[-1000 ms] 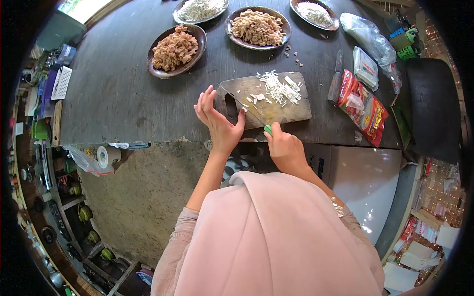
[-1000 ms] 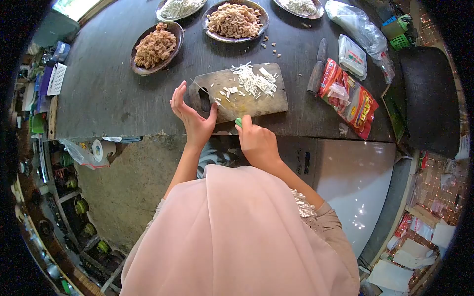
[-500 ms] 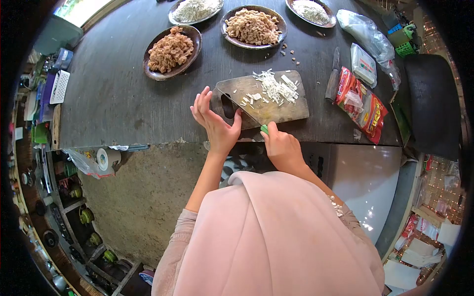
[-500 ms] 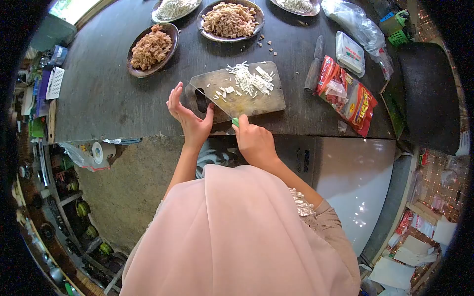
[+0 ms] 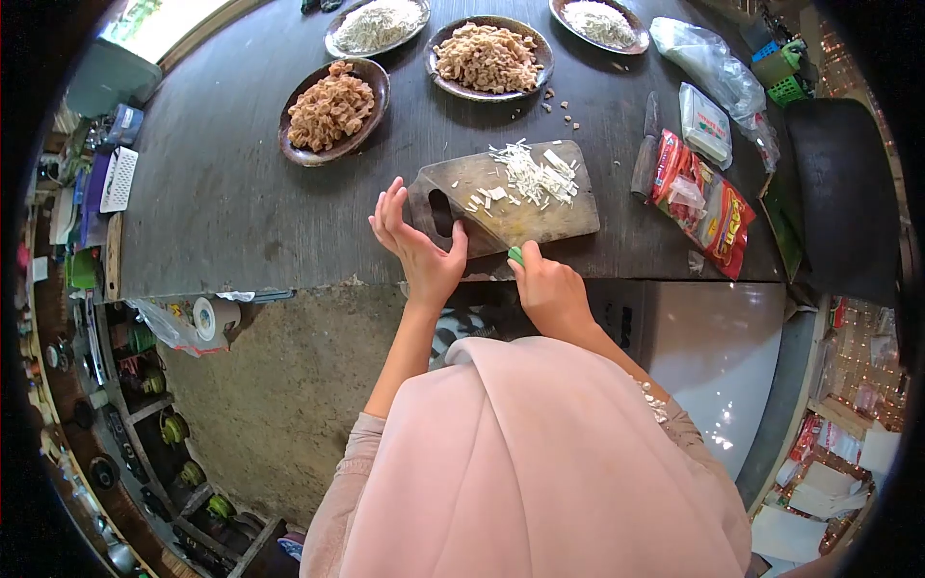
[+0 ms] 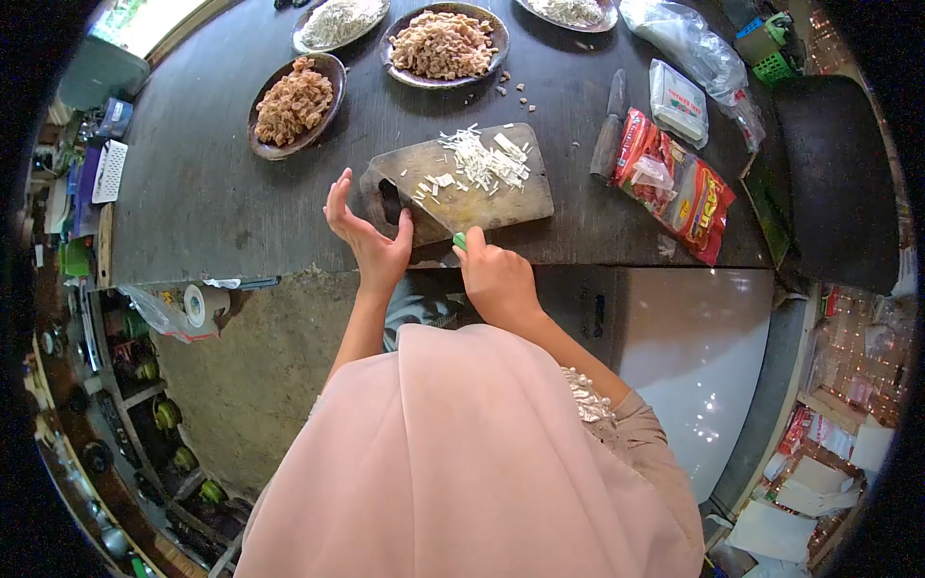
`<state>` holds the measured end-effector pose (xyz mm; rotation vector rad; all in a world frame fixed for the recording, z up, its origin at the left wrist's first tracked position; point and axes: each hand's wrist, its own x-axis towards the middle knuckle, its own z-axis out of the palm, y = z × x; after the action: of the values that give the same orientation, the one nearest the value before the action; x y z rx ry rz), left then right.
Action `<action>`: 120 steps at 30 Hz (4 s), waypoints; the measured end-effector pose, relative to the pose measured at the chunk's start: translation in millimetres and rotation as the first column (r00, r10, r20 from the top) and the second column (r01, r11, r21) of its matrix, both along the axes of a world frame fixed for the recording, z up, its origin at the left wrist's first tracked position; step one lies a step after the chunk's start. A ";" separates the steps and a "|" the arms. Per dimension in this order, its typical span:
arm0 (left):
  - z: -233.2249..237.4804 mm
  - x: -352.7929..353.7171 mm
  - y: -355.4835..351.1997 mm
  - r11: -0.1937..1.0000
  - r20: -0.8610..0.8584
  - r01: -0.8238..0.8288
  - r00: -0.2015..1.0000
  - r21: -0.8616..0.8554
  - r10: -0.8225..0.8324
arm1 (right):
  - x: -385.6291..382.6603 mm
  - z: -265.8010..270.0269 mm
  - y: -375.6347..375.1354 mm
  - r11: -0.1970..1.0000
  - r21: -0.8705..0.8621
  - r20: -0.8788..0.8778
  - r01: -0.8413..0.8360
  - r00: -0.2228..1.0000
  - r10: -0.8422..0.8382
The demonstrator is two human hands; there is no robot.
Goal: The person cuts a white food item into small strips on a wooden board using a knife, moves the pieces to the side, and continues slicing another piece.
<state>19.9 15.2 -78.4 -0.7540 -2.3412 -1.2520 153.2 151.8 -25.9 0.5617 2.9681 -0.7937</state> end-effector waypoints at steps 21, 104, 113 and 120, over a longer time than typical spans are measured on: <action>45.8 -12.2 46.4 0.896 -0.060 0.136 0.982 -0.423 -0.177 | 54.1 34.7 72.0 0.945 -0.226 0.022 0.235 0.971 -0.236; 97.0 -74.0 25.8 0.846 0.270 0.440 0.890 -0.301 -0.367 | 56.8 -9.7 46.0 0.950 -0.250 -0.141 0.189 0.963 -0.229; 84.1 -44.0 -15.2 0.896 0.369 0.386 0.883 -0.218 -0.290 | 49.4 9.3 41.5 0.963 -0.179 -0.136 0.201 0.964 -0.227; 70.1 -36.6 -40.3 0.939 0.407 0.286 0.894 -0.192 -0.190 | 24.9 33.8 33.3 0.946 -0.320 0.089 0.059 0.996 -0.033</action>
<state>-16.7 -25.1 -8.3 -0.9794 -2.8344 -1.3208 178.1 185.1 7.9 0.6262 2.6769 -1.1974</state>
